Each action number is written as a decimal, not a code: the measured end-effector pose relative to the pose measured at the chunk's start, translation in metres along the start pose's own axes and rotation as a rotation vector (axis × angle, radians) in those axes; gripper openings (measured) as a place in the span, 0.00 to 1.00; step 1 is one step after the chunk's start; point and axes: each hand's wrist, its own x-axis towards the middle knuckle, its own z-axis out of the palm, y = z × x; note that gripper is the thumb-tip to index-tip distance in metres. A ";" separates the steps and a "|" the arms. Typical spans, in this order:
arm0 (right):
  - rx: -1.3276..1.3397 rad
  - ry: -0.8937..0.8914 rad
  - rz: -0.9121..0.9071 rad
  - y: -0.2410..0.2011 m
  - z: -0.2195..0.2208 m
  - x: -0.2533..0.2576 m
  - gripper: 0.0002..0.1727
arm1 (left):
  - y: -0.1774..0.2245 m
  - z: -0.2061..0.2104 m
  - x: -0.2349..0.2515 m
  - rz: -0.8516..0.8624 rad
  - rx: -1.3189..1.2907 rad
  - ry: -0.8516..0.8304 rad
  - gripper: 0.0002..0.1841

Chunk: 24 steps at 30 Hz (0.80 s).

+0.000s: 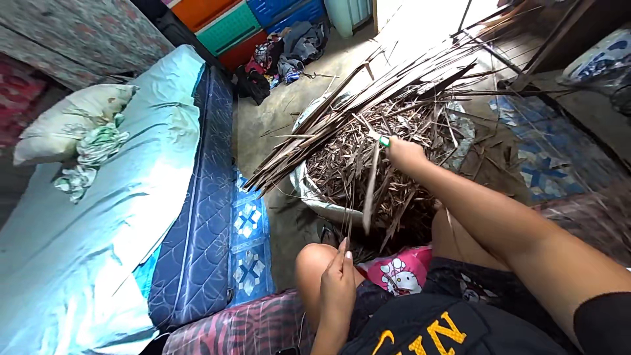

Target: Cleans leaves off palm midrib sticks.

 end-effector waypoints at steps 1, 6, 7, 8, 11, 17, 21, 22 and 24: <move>0.026 0.031 0.058 0.005 -0.008 0.011 0.21 | -0.002 0.000 0.000 -0.001 -0.006 0.005 0.21; 0.006 0.136 0.162 0.018 -0.048 0.019 0.26 | -0.009 -0.005 0.003 -0.024 -0.011 0.032 0.22; -0.001 0.128 0.125 0.017 -0.052 0.010 0.28 | -0.010 -0.005 0.003 -0.023 -0.013 0.036 0.22; 0.004 0.104 0.073 0.015 -0.053 -0.002 0.30 | -0.010 -0.004 0.004 -0.018 -0.011 0.037 0.21; 0.164 -0.077 -0.168 0.011 -0.039 -0.044 0.30 | -0.008 -0.001 0.006 0.015 -0.019 0.043 0.21; 0.508 -0.687 -0.425 -0.003 0.017 -0.123 0.25 | -0.005 0.001 0.002 0.082 -0.086 0.051 0.22; 0.790 -0.847 -0.358 -0.006 0.035 -0.133 0.35 | -0.005 0.001 -0.003 0.080 -0.085 0.061 0.22; 0.817 -0.842 -0.357 -0.006 0.036 -0.132 0.36 | -0.004 0.001 -0.004 0.067 -0.080 0.053 0.22; 0.849 -0.815 -0.366 -0.006 0.036 -0.127 0.37 | -0.005 0.000 -0.006 0.057 -0.070 0.020 0.24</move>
